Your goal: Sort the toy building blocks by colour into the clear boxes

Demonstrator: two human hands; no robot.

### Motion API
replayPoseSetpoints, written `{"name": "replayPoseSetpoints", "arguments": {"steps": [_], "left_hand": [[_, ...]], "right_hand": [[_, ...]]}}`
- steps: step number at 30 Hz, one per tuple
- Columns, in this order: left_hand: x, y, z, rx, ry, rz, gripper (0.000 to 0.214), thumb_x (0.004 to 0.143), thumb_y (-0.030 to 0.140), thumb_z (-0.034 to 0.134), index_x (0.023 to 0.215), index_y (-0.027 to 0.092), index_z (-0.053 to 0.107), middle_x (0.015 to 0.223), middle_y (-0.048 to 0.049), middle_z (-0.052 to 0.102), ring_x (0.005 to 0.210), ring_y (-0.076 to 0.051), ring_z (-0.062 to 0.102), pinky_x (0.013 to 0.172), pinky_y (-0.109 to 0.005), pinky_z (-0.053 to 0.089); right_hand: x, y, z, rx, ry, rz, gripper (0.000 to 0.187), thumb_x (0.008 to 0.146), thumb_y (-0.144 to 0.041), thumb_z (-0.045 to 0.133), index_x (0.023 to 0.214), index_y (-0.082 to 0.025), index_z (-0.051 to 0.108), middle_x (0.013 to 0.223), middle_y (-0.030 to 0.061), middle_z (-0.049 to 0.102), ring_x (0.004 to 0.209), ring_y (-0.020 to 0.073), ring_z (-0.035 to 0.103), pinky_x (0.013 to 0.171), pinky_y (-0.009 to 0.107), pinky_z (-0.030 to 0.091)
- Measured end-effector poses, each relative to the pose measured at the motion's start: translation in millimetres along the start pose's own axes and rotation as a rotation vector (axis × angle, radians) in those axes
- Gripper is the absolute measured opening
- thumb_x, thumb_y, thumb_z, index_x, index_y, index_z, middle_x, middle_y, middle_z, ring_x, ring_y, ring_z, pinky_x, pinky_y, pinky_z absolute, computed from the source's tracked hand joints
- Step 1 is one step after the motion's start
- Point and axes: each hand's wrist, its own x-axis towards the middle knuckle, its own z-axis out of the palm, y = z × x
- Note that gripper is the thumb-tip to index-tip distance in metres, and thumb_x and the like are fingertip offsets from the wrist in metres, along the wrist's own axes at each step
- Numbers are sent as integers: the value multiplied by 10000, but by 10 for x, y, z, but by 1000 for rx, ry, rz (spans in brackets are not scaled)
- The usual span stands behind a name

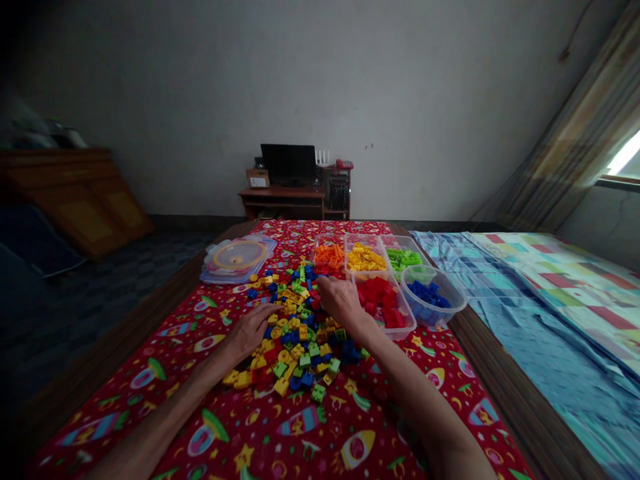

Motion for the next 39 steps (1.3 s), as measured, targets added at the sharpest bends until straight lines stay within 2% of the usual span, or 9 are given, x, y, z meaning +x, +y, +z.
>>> {"name": "replayPoseSetpoints", "arguments": {"steps": [6, 11, 15, 19, 24, 28, 33, 37, 39], "left_hand": [[3, -14, -1, 4, -7, 17, 454, 804, 99, 339, 1123, 188, 648, 1120, -102, 651, 1048, -216, 620, 940, -353, 506], [-15, -3, 5, 3, -17, 3, 449, 820, 101, 337, 1150, 183, 630, 1140, -105, 639, 1050, -215, 620, 937, -349, 508], [-8, 7, 4, 10, -18, 5, 448, 827, 103, 330, 1155, 180, 625, 1134, -104, 638, 1064, -216, 613, 951, -344, 500], [-1, -8, 20, 5, -12, 11, 451, 820, 95, 329, 1143, 170, 635, 1119, -110, 645, 1045, -223, 619, 951, -362, 504], [-12, -54, 47, 30, 13, 48, 445, 835, 96, 328, 1149, 169, 634, 1107, -106, 649, 1032, -210, 625, 930, -348, 515], [-9, -87, 53, 60, 25, 85, 435, 845, 106, 319, 1137, 140, 640, 1093, -120, 656, 1012, -206, 634, 899, -331, 530], [-4, -92, 50, 69, 21, 91, 453, 852, 111, 314, 1172, 164, 631, 1102, -108, 654, 1018, -203, 630, 902, -330, 524], [-8, -86, 54, 64, 13, 80, 464, 860, 114, 306, 1196, 171, 622, 1112, -105, 651, 1016, -203, 627, 905, -333, 521], [-12, -93, 62, 66, 20, 79, 463, 861, 116, 309, 1196, 173, 624, 1109, -104, 650, 1017, -205, 625, 907, -335, 520]], "right_hand": [[251, 307, -66, 142, 77, 119, 303, 896, -218, 426, 1047, -181, 686, 849, 71, 721, 768, 163, 648, 661, 226, 416], [416, 328, 22, -112, -103, 80, 262, 868, -218, 488, 1015, -150, 694, 990, 149, 703, 892, 212, 642, 729, 263, 443], [413, 285, 6, -133, -174, 11, 269, 889, -187, 440, 975, -112, 683, 945, 157, 698, 832, 195, 630, 712, 261, 434], [338, 341, -110, 105, -21, 13, 251, 858, -195, 451, 926, -128, 683, 828, 91, 700, 732, 159, 615, 674, 241, 426], [120, 636, -245, 508, 135, 83, 270, 749, -162, 529, 965, -143, 690, 887, 55, 725, 776, 157, 653, 700, 238, 475], [-187, 895, -407, 412, 261, 152, 230, 753, -196, 549, 916, -143, 702, 866, 72, 729, 751, 179, 662, 704, 273, 490], [-512, 1057, -504, 213, 218, 184, 231, 814, -250, 534, 936, -154, 706, 820, 81, 726, 737, 194, 662, 724, 304, 496], [-520, 1051, -393, 109, 403, 137, 282, 850, -300, 529, 1042, -161, 680, 960, 119, 717, 851, 216, 656, 836, 357, 480], [-424, 965, -340, 122, 394, 85, 272, 872, -286, 502, 1042, -161, 674, 944, 112, 717, 823, 198, 651, 791, 325, 476]]}}
